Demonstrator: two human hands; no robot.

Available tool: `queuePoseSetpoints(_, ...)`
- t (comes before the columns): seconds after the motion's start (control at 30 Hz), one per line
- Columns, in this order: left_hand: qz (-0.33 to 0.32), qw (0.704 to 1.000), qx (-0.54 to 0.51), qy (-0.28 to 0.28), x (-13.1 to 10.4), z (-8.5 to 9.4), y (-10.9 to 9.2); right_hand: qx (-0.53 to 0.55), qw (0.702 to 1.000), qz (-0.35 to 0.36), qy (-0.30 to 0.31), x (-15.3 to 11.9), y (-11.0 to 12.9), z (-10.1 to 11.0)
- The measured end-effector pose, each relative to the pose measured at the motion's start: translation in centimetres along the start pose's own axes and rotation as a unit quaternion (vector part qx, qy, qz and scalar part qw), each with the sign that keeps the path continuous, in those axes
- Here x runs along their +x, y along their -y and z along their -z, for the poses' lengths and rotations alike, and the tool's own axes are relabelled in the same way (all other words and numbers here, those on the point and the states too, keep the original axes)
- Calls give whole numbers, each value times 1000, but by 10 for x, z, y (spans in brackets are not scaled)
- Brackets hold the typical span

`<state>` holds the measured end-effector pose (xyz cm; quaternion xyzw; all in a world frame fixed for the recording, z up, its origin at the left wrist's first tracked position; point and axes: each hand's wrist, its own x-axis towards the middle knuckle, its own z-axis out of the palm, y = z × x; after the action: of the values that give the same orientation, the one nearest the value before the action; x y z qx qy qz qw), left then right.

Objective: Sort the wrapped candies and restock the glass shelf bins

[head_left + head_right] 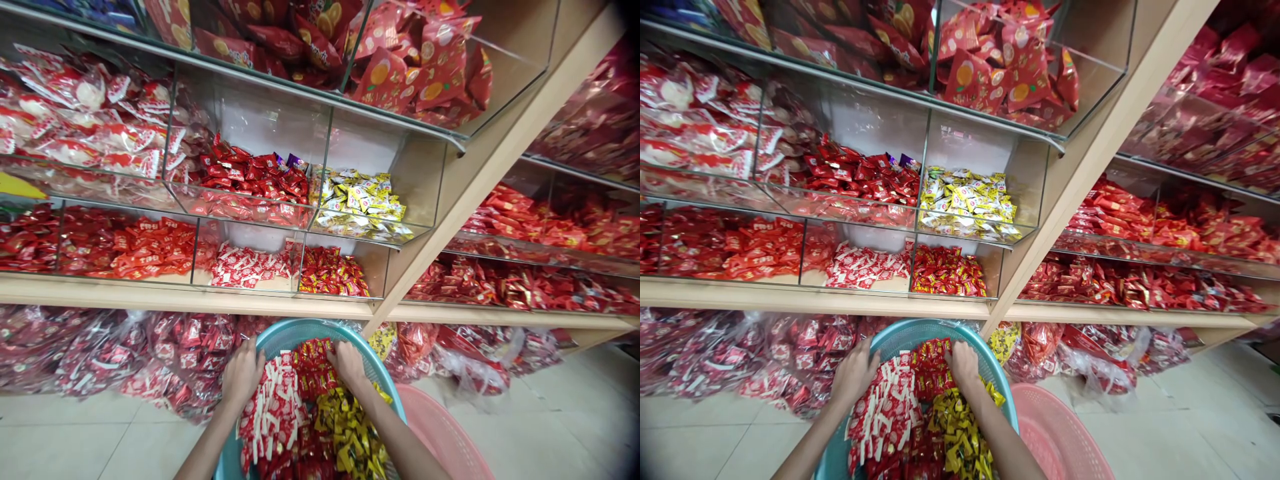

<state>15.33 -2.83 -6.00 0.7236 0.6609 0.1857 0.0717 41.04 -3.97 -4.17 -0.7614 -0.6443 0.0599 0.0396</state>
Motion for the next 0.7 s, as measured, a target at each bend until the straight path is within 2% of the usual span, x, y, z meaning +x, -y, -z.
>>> queuePoseSetpoints(0.1, 5, 1000, -4, 7, 0, 3, -2, 158, 987, -30, -13, 6, -7, -5)
queuePoseSetpoints(0.2, 9, 1000, -8, 11, 0, 5, -3, 323, 945, -61, 5, 11, -14, -7)
queuePoseSetpoints(0.27, 14, 1000, -6, 14, -1, 6, -4, 429, 898, -95, 41, 12, -18, -6)
queuePoseSetpoints(0.37, 18, 1000, 2, 17, -1, 9, -7, 576, 799, -147, 91, 9, -21, -5)
queuePoseSetpoints(0.43, 18, 1000, 9, 16, -1, 11, -8, 612, 766, -166, 109, 7, -20, -5)
queuePoseSetpoints(0.5, 15, 1000, 14, 17, -1, 11, -8, 608, 765, -177, 118, 5, -16, -7)
queuePoseSetpoints(0.7, 10, 1000, 0, 13, -1, 5, -4, 550, 810, -175, 102, 4, -2, -16)
